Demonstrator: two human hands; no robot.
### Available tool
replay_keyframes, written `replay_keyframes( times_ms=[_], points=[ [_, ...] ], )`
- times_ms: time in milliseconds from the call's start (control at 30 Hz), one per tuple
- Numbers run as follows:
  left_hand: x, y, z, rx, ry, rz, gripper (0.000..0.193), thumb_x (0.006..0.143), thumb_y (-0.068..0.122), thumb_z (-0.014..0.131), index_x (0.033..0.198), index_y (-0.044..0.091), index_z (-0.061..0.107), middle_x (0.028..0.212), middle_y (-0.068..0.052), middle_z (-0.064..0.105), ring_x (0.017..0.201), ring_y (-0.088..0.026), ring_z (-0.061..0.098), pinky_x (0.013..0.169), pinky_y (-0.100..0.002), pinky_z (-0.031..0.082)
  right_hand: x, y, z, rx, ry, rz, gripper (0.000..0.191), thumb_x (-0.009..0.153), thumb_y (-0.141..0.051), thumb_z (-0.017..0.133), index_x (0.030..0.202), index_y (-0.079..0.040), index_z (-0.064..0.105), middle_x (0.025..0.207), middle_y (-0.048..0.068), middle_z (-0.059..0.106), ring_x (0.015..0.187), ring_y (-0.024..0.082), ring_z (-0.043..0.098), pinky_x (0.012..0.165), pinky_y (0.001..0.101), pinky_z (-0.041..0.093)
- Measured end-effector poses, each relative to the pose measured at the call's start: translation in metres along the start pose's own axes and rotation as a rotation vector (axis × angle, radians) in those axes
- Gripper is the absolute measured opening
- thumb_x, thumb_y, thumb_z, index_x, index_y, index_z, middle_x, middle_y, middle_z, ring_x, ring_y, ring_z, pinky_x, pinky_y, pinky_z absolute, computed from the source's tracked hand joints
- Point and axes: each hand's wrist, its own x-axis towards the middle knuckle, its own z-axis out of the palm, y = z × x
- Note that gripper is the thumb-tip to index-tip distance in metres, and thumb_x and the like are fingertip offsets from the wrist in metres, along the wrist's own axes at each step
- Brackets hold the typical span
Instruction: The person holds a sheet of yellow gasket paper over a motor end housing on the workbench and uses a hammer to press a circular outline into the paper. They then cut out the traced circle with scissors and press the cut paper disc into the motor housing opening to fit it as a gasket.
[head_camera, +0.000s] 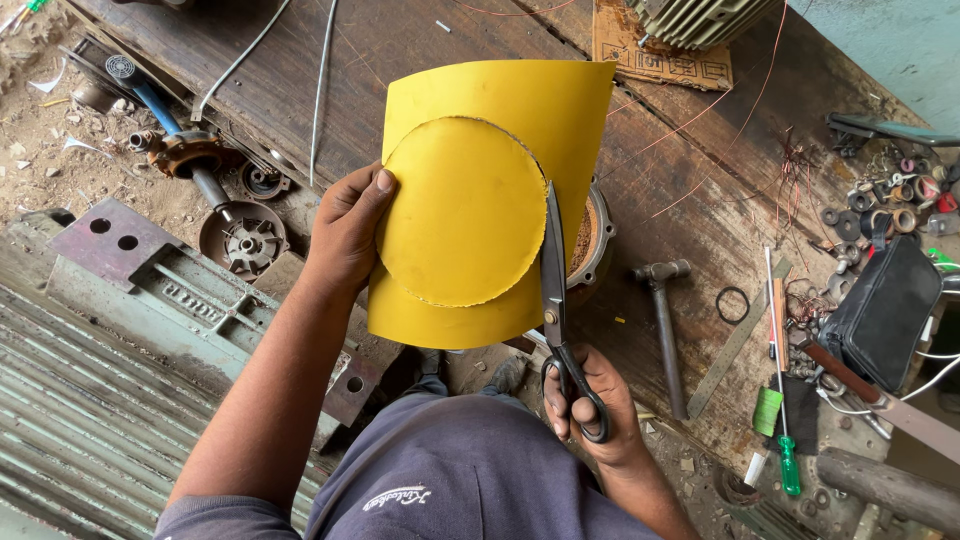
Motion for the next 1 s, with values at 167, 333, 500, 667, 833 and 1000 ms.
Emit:
replay_keyframes(
  times_ms=[167,333,500,667,833,1000],
  points=[
    [0.001,0.007,0.004,0.052,0.023,-0.016,0.040,0.103,0.032,0.062,0.124,-0.002,0.067,0.098,-0.007,0.073,0.086,-0.011,0.068,0.079,-0.026,0.056,0.000,-0.004,0.001,-0.088,0.058,0.005,0.065,0.083,-0.048,0.086,0.114,-0.003,0.053,0.083,0.004,0.062,0.062,0.010,0.061,0.050,0.0220,0.050],
    [0.001,0.014,0.004,0.062,-0.057,0.018,0.034,0.108,0.031,0.061,0.115,-0.002,0.068,0.097,-0.004,0.070,0.087,-0.009,0.065,0.079,-0.024,0.053,-0.003,-0.006,0.001,-0.157,0.091,-0.017,0.063,0.084,-0.046,0.086,0.116,-0.003,0.053,0.085,0.004,0.062,0.067,0.009,0.060,0.055,0.0217,0.050],
    [0.001,0.017,0.003,0.067,-0.088,0.036,0.032,0.108,0.030,0.060,0.115,-0.001,0.067,0.098,-0.003,0.069,0.087,-0.008,0.064,0.080,-0.023,0.052,-0.002,-0.004,-0.002,-0.156,0.089,-0.024,0.058,0.086,-0.041,0.086,0.115,-0.002,0.054,0.083,0.004,0.061,0.063,0.009,0.059,0.053,0.0225,0.050],
    [0.002,0.016,0.001,0.079,-0.064,0.038,0.033,0.108,0.030,0.060,0.117,-0.001,0.068,0.098,-0.004,0.070,0.087,-0.008,0.065,0.080,-0.024,0.053,-0.002,-0.002,-0.005,-0.177,0.097,-0.035,0.056,0.087,-0.039,0.086,0.114,-0.002,0.054,0.081,0.003,0.061,0.062,0.008,0.059,0.052,0.0220,0.049],
    [0.003,0.014,-0.003,0.059,-0.018,0.005,0.037,0.106,0.031,0.062,0.121,-0.002,0.068,0.098,-0.006,0.072,0.086,-0.010,0.067,0.079,-0.026,0.055,-0.008,-0.005,-0.015,-0.149,0.022,-0.033,0.058,0.086,-0.039,0.086,0.117,-0.002,0.054,0.084,0.003,0.062,0.064,0.008,0.060,0.055,0.0205,0.049],
    [0.005,0.011,-0.004,0.040,0.048,-0.013,0.042,0.103,0.032,0.063,0.126,-0.003,0.067,0.100,-0.008,0.073,0.088,-0.012,0.069,0.080,-0.027,0.058,-0.010,-0.011,-0.031,-0.134,-0.118,-0.029,0.054,0.089,-0.035,0.087,0.118,0.000,0.058,0.086,0.007,0.067,0.067,0.010,0.064,0.056,0.0231,0.053]
  ],
)
